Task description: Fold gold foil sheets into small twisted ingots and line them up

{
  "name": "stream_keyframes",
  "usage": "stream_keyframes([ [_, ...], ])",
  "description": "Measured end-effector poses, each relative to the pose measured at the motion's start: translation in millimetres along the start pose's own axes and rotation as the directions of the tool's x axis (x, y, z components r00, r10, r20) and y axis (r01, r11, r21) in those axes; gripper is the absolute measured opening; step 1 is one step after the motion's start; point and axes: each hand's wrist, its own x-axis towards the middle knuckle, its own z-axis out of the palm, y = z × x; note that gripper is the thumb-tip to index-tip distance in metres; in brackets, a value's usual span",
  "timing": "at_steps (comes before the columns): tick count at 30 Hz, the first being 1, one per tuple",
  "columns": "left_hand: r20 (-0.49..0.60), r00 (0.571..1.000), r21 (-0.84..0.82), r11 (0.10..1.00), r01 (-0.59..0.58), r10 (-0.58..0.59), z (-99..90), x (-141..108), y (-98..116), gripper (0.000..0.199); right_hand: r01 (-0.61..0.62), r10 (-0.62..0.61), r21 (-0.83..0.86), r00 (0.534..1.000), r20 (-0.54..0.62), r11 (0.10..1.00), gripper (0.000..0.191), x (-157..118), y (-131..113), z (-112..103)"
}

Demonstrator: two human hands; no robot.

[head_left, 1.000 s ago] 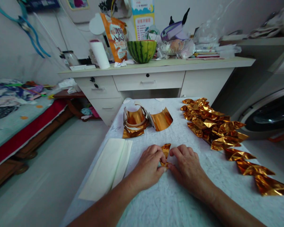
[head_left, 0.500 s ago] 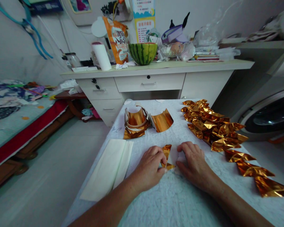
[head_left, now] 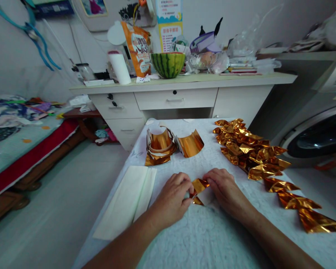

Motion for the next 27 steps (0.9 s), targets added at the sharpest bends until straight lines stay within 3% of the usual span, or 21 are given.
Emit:
stream_keyframes([
  [6,0.06,0.997,0.052,0.998,0.047,-0.05,-2.1,0,0,0.019,-0.045,0.045,-0.005,0.999,0.009,0.999,0.021,-1,10,4],
  [10,0.096,0.994,0.07,0.996,0.051,-0.057,-1.8,0,5,0.023,-0.07,0.07,-0.069,0.998,0.004,0.995,0.008,-4,6,6],
  [14,0.087,0.994,0.043,0.998,0.056,-0.059,-1.3,0,9,0.022,-0.107,0.109,-0.096,0.994,0.006,0.99,0.008,-4,-1,6],
  [27,-0.022,0.998,-0.114,0.992,0.06,-0.063,5.8,4,3,0.019,-0.161,0.16,0.287,0.987,0.025,0.944,0.01,-10,-7,-4],
])
